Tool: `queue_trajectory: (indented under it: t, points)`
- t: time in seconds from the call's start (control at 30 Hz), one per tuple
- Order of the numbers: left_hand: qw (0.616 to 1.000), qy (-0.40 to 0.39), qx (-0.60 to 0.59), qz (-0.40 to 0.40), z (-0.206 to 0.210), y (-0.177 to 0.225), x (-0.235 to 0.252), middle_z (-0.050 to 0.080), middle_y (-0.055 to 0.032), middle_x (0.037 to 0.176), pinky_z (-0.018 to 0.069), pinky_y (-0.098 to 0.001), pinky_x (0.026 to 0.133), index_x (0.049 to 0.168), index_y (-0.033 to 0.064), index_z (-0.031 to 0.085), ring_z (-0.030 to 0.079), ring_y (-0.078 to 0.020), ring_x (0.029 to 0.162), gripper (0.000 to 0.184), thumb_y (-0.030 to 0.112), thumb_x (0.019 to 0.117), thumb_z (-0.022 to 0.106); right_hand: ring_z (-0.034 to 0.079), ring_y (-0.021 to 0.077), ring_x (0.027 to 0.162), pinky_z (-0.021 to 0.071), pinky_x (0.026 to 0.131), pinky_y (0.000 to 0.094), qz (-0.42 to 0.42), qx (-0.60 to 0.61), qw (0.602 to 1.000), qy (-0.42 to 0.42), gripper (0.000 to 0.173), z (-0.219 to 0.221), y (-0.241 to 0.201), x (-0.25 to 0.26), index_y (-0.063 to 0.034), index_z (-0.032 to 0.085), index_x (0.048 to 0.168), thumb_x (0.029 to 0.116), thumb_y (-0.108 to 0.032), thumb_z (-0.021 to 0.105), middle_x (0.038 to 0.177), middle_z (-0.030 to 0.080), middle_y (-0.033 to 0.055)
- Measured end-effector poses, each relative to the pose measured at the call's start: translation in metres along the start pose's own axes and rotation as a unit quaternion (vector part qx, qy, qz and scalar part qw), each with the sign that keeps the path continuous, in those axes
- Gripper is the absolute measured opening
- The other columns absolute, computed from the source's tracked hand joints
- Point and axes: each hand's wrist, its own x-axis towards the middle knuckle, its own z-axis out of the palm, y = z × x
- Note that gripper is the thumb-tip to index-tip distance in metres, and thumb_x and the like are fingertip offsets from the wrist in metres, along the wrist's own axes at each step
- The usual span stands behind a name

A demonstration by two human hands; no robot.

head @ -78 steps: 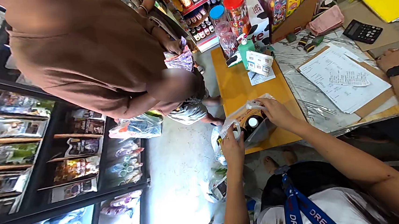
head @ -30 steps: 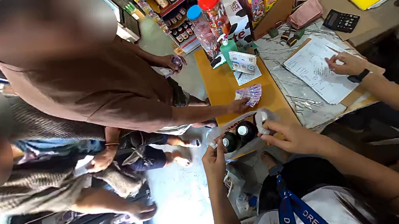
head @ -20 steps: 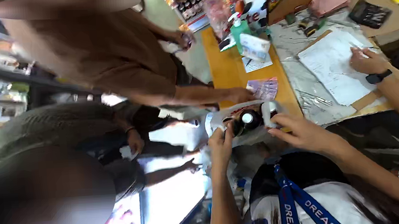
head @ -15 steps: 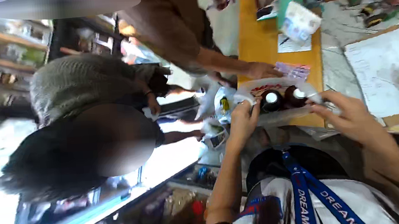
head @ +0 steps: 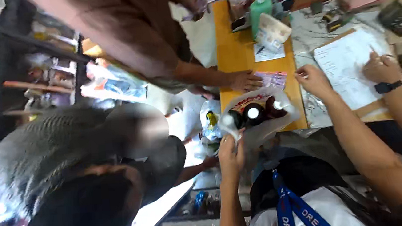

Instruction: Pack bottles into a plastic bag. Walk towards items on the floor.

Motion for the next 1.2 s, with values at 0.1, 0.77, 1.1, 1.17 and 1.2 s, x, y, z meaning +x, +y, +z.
queue_trajectory:
  t: [0.1, 0.77, 1.1, 1.17, 1.2]
  points:
    - [1.000, 0.009, -0.009, 0.007, -0.001, -0.002, -0.003, 0.074, -0.0080, 0.092, 0.0575, -0.0267, 0.083, 0.110, -0.0031, 0.072, 0.069, -0.0102, 0.083, 0.027, 0.014, 0.1028, 0.053, 0.051, 0.0545, 0.128, 0.0415, 0.106, 0.0678, 0.031, -0.022, 0.999, -0.003, 0.044, 0.029, 0.039, 0.037, 0.0100, 0.057, 0.133, 0.1006, -0.020, 0.063, 0.137, 0.052, 0.0371]
    - [0.999, -0.008, -0.013, -0.049, -0.003, 0.011, -0.003, 0.070, 0.0020, 0.082, 0.0537, -0.0136, 0.076, 0.109, 0.0016, 0.073, 0.064, 0.0030, 0.077, 0.028, 0.020, 0.1042, 0.052, 0.034, 0.0558, 0.142, 0.0107, 0.119, 0.0739, 0.056, -0.206, 0.968, -0.134, 0.105, 0.106, 0.035, 0.104, 0.0087, 0.043, 0.147, 0.0673, -0.034, 0.096, 0.150, 0.039, 0.0365]
    - [0.999, -0.023, -0.006, -0.041, 0.000, 0.008, 0.004, 0.070, 0.0027, 0.082, 0.0539, -0.0139, 0.076, 0.109, 0.0029, 0.073, 0.064, 0.0027, 0.078, 0.029, 0.022, 0.1049, 0.052, 0.049, 0.0485, 0.132, 0.0347, 0.110, 0.0656, 0.104, -0.173, 0.964, -0.173, 0.062, 0.108, 0.029, 0.092, 0.0077, 0.062, 0.128, 0.0840, -0.029, 0.084, 0.135, 0.057, 0.0313]
    - [0.999, -0.024, -0.006, -0.035, 0.001, 0.007, 0.006, 0.070, 0.0031, 0.083, 0.0542, -0.0142, 0.077, 0.109, 0.0039, 0.073, 0.065, 0.0025, 0.078, 0.029, 0.023, 0.1055, 0.051, 0.053, 0.0471, 0.128, 0.0353, 0.110, 0.0645, 0.088, -0.140, 0.970, -0.178, 0.052, 0.113, 0.033, 0.088, 0.0076, 0.062, 0.128, 0.0892, -0.022, 0.079, 0.131, 0.060, 0.0302]
    - [0.999, -0.025, -0.006, -0.031, 0.001, 0.007, 0.007, 0.070, 0.0034, 0.083, 0.0541, -0.0139, 0.076, 0.109, 0.0040, 0.073, 0.064, 0.0028, 0.078, 0.029, 0.023, 0.1055, 0.052, 0.057, 0.0458, 0.125, 0.0378, 0.109, 0.0643, 0.088, -0.129, 0.970, -0.188, 0.047, 0.114, 0.034, 0.086, 0.0054, 0.062, 0.129, 0.0922, -0.021, 0.075, 0.129, 0.063, 0.0287]
